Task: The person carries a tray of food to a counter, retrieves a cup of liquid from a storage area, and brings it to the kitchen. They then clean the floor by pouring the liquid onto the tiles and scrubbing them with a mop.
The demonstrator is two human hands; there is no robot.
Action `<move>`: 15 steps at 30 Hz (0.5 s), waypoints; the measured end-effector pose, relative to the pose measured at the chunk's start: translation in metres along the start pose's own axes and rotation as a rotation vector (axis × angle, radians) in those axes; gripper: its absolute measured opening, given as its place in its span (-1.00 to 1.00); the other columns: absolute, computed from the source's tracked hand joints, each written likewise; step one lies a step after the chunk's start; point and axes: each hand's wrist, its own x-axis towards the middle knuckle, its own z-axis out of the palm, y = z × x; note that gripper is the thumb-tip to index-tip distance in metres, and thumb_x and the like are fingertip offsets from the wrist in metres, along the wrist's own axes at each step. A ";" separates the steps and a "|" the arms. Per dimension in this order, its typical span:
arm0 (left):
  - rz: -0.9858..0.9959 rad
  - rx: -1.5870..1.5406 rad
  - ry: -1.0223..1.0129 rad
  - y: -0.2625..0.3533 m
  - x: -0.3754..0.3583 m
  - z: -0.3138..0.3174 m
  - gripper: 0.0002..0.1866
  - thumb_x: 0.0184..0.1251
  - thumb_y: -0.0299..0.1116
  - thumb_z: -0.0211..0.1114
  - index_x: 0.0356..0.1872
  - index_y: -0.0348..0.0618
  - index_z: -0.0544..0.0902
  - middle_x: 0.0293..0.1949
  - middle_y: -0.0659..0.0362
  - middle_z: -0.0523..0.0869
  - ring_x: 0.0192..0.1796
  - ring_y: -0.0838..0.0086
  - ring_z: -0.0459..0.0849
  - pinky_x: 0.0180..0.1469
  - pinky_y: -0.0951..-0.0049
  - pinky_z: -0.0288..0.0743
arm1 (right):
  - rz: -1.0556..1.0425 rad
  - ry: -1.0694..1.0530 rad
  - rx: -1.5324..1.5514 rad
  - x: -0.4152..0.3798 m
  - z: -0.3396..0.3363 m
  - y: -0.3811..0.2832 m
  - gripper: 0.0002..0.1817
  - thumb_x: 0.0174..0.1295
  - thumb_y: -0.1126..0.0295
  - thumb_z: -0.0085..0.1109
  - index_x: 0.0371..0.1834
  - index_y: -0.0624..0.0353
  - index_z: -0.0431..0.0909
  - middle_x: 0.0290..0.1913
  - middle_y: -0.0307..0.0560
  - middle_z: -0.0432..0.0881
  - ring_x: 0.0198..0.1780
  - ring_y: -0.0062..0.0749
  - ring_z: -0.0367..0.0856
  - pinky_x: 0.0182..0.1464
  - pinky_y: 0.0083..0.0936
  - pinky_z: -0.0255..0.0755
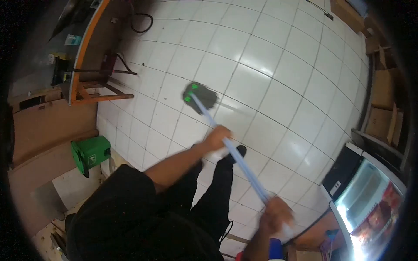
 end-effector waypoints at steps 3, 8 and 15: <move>-0.216 0.368 -0.041 -0.108 -0.035 -0.097 -0.86 -0.19 -0.37 0.35 -0.58 -0.08 0.54 -0.52 0.08 0.55 -0.30 0.11 0.53 -0.23 0.15 0.35 | 0.206 0.113 -0.283 -0.026 0.052 0.130 -0.65 0.19 0.37 0.02 -0.74 0.16 0.23 -0.67 -0.18 0.33 -0.63 -0.43 0.24 -0.55 -0.48 0.11; -0.111 -0.005 0.081 -0.081 0.007 -0.117 -0.82 -0.21 -0.44 0.33 -0.53 -0.08 0.50 -0.52 0.08 0.50 -0.33 0.12 0.47 -0.21 0.21 0.31 | -0.011 -0.234 -1.021 0.025 0.054 0.079 -0.78 0.01 0.46 0.00 -0.72 0.01 0.24 -0.71 -0.21 0.37 -0.71 -0.46 0.35 -0.69 -0.48 0.21; -0.110 -0.177 -0.280 -0.031 0.046 -0.194 -0.91 -0.21 -0.49 0.26 -0.59 -0.08 0.55 -0.55 0.07 0.61 -0.33 0.10 0.56 -0.19 0.18 0.38 | -0.255 -0.035 -0.204 0.070 0.245 0.020 -0.74 0.16 0.24 -0.02 -0.66 0.01 0.33 -0.68 -0.28 0.25 -0.58 -0.53 0.27 -0.50 -0.55 0.13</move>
